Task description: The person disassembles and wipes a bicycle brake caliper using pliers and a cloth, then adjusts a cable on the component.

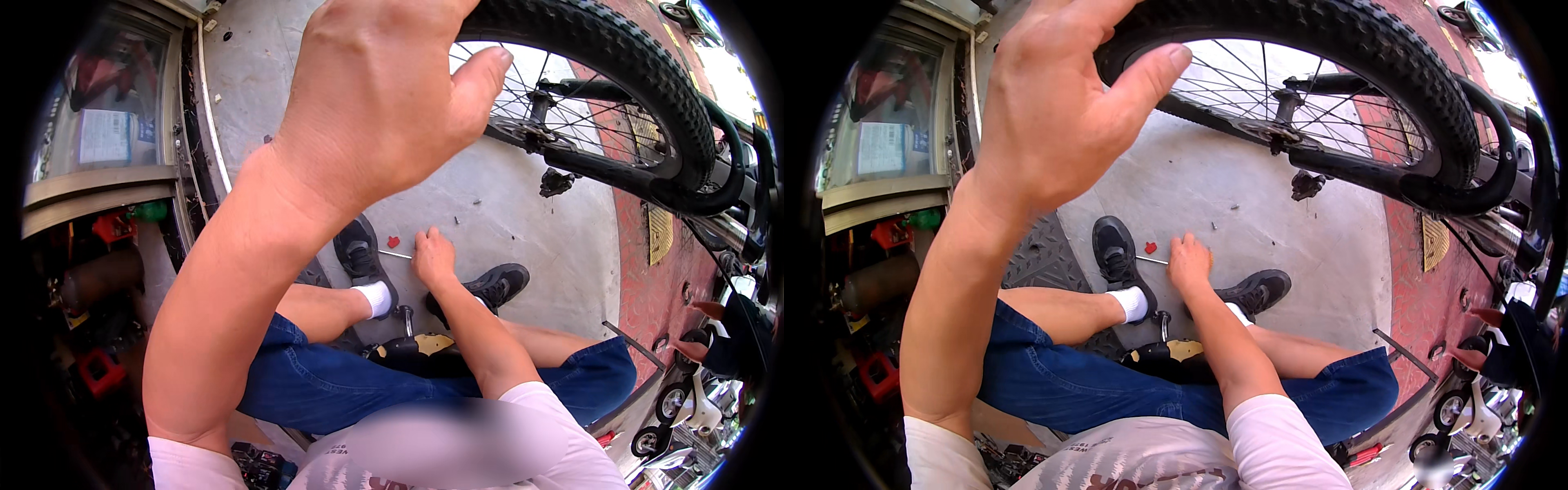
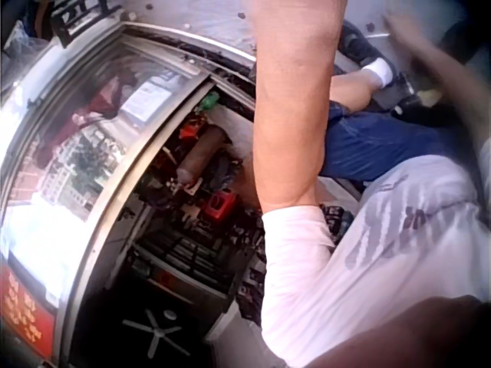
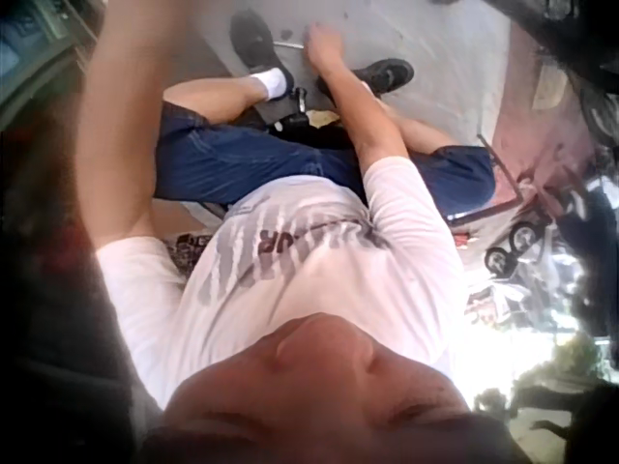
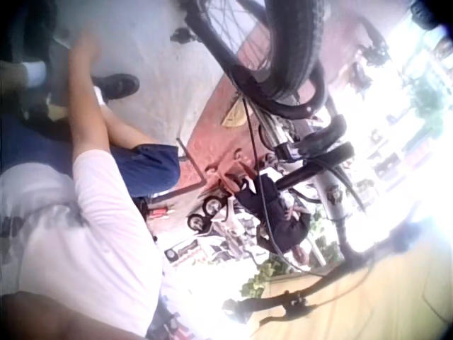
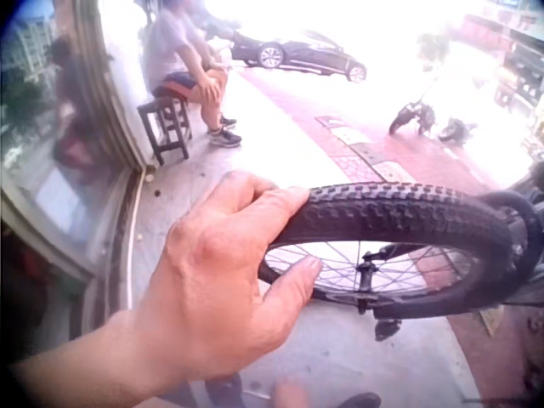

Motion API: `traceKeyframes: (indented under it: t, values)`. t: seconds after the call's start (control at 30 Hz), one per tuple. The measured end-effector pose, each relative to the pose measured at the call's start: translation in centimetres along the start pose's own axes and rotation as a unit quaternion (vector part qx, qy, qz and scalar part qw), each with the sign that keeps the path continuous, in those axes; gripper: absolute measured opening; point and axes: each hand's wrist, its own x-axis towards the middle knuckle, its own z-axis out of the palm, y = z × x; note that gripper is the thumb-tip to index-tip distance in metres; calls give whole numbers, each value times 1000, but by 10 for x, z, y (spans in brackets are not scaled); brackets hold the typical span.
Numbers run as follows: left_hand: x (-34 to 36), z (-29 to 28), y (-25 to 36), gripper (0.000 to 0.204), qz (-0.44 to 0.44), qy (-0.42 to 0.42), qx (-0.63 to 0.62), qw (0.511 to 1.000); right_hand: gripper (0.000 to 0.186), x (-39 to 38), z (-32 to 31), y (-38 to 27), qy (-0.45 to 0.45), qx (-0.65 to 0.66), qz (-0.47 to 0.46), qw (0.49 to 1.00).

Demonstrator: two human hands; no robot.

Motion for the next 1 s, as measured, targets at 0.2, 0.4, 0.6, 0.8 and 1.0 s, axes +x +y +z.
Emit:
traceKeyframes:
  t: [0.2, 0.4, 0.6, 0.8, 1.0]
  values:
    - [6, 5, -16, 50, 11, 4, -63, 998, 17, 2, 10, 3, -7, 79, -44, 996]
    - [0, 4, -7, 51, 26, -36, 25, 999, 13, 10, 13, -16, 3, 148, 34, 988]
    - [4, 2, 0, 53, 34, -56, 54, 996, 16, 19, 18, -30, -41, 261, 146, 954]
    - [2, 4, -1, 54, 30, -60, 70, 995, 31, 15, -5, -44, -48, 138, 103, 984]
    - [9, 5, 2, 56, 26, -58, 90, 994, 32, 23, 17, -49, -53, 56, 68, 995]
